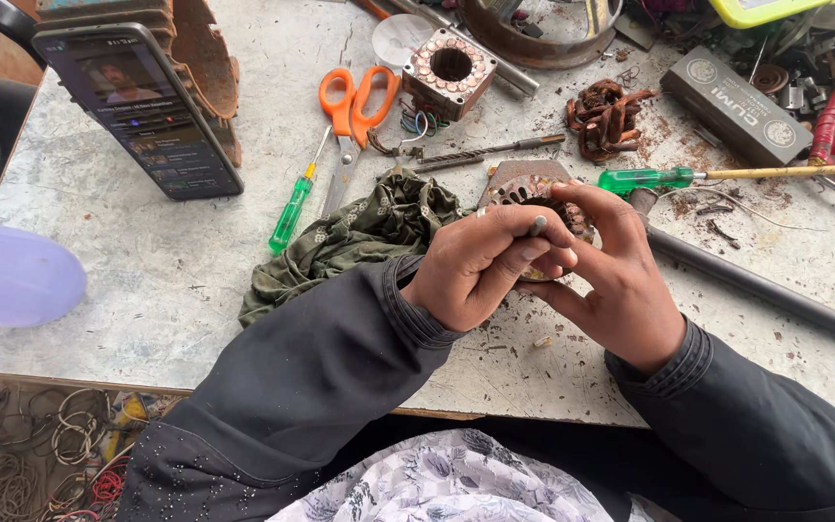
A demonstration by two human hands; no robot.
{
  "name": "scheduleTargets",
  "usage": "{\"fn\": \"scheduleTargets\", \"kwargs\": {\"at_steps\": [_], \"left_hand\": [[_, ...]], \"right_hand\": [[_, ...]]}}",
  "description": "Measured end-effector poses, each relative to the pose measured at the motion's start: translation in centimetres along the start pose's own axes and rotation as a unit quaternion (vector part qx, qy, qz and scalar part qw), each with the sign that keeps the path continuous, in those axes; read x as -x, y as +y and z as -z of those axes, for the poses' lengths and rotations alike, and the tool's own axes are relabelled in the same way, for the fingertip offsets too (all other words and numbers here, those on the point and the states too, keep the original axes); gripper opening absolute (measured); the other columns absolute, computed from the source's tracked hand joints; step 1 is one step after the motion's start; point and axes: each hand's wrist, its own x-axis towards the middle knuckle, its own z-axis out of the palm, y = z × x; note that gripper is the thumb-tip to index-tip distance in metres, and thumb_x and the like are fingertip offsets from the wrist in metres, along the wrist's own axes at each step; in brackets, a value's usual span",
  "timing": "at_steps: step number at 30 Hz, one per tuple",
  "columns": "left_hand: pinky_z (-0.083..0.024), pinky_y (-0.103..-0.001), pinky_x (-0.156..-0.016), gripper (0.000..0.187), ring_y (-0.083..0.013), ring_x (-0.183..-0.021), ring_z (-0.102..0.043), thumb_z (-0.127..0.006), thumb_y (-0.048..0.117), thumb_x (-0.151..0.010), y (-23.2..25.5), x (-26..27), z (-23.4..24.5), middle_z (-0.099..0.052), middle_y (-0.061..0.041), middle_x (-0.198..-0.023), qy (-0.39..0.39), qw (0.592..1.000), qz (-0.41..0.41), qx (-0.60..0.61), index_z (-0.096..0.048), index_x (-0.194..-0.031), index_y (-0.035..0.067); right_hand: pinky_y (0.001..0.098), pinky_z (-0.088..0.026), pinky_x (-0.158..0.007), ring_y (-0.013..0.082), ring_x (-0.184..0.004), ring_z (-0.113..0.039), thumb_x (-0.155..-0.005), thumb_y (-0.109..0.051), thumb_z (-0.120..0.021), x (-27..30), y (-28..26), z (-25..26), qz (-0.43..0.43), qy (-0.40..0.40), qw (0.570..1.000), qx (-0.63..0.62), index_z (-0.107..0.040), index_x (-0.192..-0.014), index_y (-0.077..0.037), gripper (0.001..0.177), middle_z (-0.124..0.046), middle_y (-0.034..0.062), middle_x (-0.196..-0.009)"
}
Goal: The person uses a hammer and a metal punch to tap and adjust copper windings inside a stator core. They repeatedly position the punch into the slots and strike it with the hammer to seat the windings.
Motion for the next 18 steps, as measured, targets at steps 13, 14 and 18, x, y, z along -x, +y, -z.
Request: {"fn": "scheduleTargets", "kwargs": {"at_steps": [13,14,18], "left_hand": [[-0.061,-0.028,-0.083,0.014,-0.0198,-0.095,-0.075,-0.051,0.002,-0.114,-1.3,-0.3,0.1,-0.069,-0.009,-0.107,-0.070,0.990,-0.090,-0.083,-0.053,-0.126,0.006],[-0.060,-0.029,-0.082,0.014,-0.0199,-0.094,-0.075,-0.051,0.001,-0.113,-1.4,-0.3,0.0,-0.069,-0.009,-0.106,-0.074,0.990,-0.090,-0.082,-0.053,-0.126,0.006],[-0.060,-0.030,-0.086,0.016,-0.0204,-0.100,-0.073,-0.045,0.002,-0.114,-1.5,-0.4,-0.2,-0.068,-0.011,-0.110,-0.050,0.992,-0.098,-0.066,-0.051,-0.129,0.004]], "right_hand": [[0.0496,-0.039,-0.116,0.0362,-0.141,-0.045,-0.074,-0.014,-0.085,0.0,0.0,0.1,-0.001,0.000,1.000,-0.003,-0.069,-0.124,-0.011,0.052,-0.046,0.0165,-0.150],[0.0497,-0.039,-0.115,0.0363,-0.141,-0.045,-0.073,-0.013,-0.085,-0.1,0.0,0.0,-0.001,0.000,1.000,-0.004,-0.070,-0.124,-0.010,0.053,-0.046,0.0164,-0.150],[0.0473,-0.044,-0.112,0.0357,-0.141,-0.045,-0.074,-0.015,-0.086,-0.3,0.0,0.3,-0.034,-0.002,0.998,-0.049,-0.067,-0.121,-0.007,0.052,-0.044,0.0170,-0.151]]}}
